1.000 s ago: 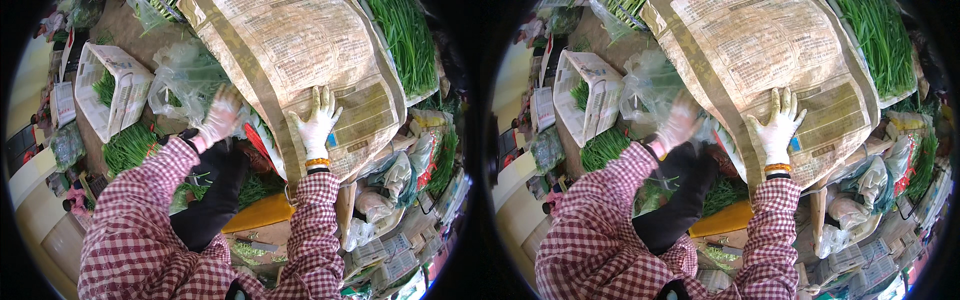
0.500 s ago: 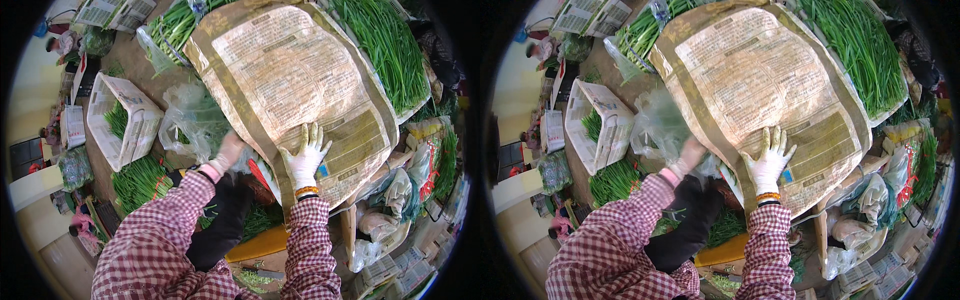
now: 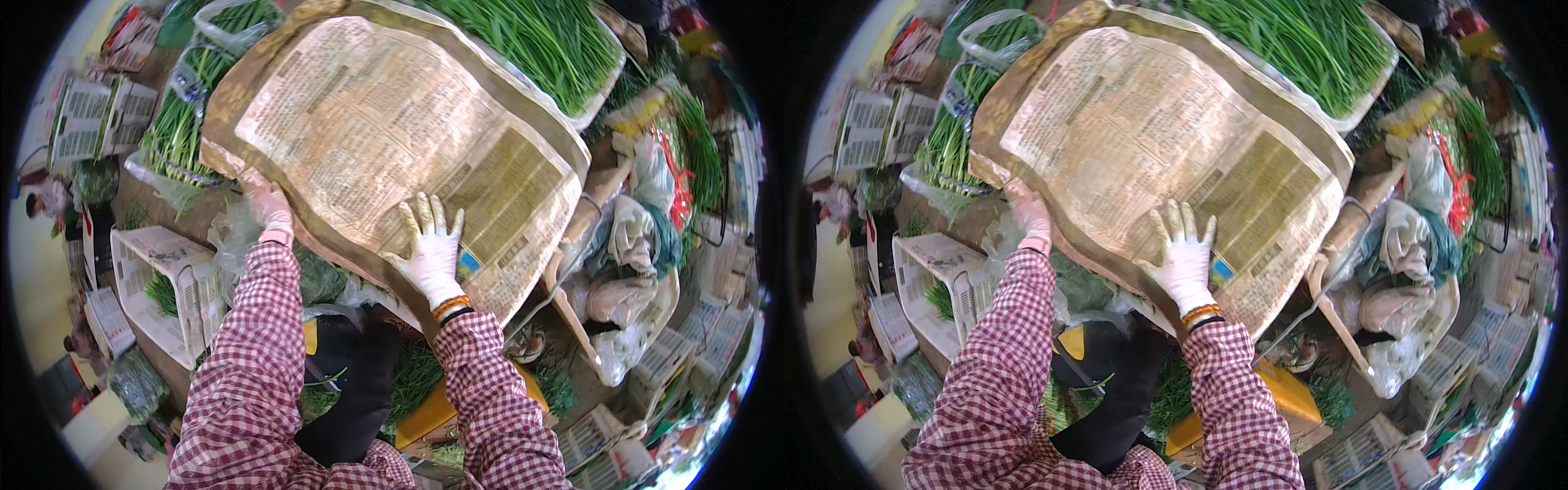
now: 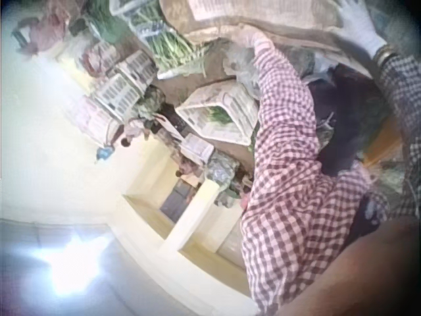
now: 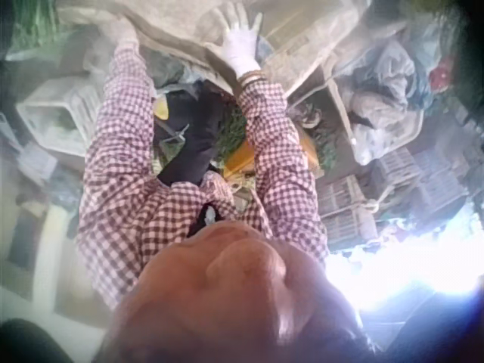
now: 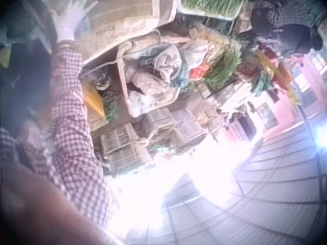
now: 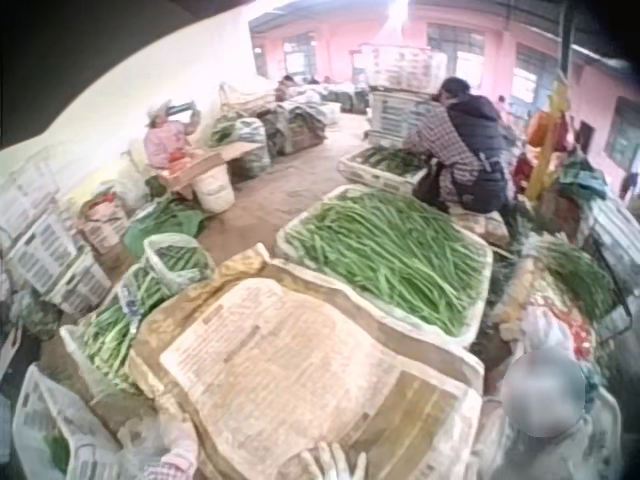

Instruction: The person gathers green onions from a plastic bag, trims the ends with a knife, and ties them into bundles using red rubber bands. The finished bundles are placed into a white basket.

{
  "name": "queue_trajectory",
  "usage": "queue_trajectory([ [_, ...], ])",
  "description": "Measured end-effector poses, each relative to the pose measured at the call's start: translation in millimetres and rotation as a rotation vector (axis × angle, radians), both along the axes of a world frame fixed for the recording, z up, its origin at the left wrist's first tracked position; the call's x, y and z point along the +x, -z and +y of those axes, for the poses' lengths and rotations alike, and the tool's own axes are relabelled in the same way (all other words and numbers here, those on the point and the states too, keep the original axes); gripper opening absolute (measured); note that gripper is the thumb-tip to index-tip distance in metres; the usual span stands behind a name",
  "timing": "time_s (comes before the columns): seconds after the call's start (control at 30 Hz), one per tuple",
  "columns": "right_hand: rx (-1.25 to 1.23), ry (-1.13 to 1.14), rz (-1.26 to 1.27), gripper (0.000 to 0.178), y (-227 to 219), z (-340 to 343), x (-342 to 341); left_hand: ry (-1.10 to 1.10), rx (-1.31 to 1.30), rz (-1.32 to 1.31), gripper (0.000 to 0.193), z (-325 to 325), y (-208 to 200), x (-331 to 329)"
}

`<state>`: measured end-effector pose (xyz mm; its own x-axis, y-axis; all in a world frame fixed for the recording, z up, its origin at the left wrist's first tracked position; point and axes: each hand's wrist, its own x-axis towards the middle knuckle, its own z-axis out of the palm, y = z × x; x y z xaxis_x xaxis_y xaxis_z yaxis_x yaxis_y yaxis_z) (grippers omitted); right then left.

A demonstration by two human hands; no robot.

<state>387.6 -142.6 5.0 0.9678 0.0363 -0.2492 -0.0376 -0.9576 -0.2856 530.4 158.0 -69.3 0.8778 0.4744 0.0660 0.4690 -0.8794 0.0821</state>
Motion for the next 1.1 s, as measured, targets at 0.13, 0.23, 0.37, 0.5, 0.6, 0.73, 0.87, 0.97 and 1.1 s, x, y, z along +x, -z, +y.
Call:
queue_trajectory([
  [0.13, 0.116, 0.034, -0.051, 0.099, 4, -4, -2, 0.109, 0.487, -0.012, 0.082, -37, -75, -1],
  [0.23, 0.155, 0.043, -0.080, 0.098, 10, -7, -4, 0.803, 0.173, -0.355, 0.078, -113, -86, -3],
  [0.37, 0.253, 0.055, -0.086, 0.097, 7, -7, 1, 1.173, 0.000, -0.162, 0.072, -214, -36, 19],
  [0.5, 0.480, 0.122, -0.310, 0.073, -18, -29, -13, 1.195, -0.033, -0.142, 0.066, -229, 1, 28],
  [0.6, 0.480, 0.461, -0.706, 0.048, -36, -82, -57, 1.206, -0.036, -0.186, 0.061, -223, 6, 31],
  [0.73, 0.514, 1.202, -0.416, 0.052, -32, -117, -102, 1.214, -0.041, -0.202, 0.060, -225, 3, 32],
  [0.87, 1.479, 1.322, -0.277, 0.066, -7, -112, -107, 1.212, -0.031, -0.197, 0.060, -228, 3, 32],
  [0.97, 1.826, 1.300, -0.514, 0.061, -1, -117, -113, 1.197, -0.042, -0.169, 0.060, -225, 4, 31],
  [1.1, 1.913, 1.223, -0.428, 0.058, -12, -127, -131, 1.190, -0.061, -0.143, 0.058, -225, 3, 32],
])
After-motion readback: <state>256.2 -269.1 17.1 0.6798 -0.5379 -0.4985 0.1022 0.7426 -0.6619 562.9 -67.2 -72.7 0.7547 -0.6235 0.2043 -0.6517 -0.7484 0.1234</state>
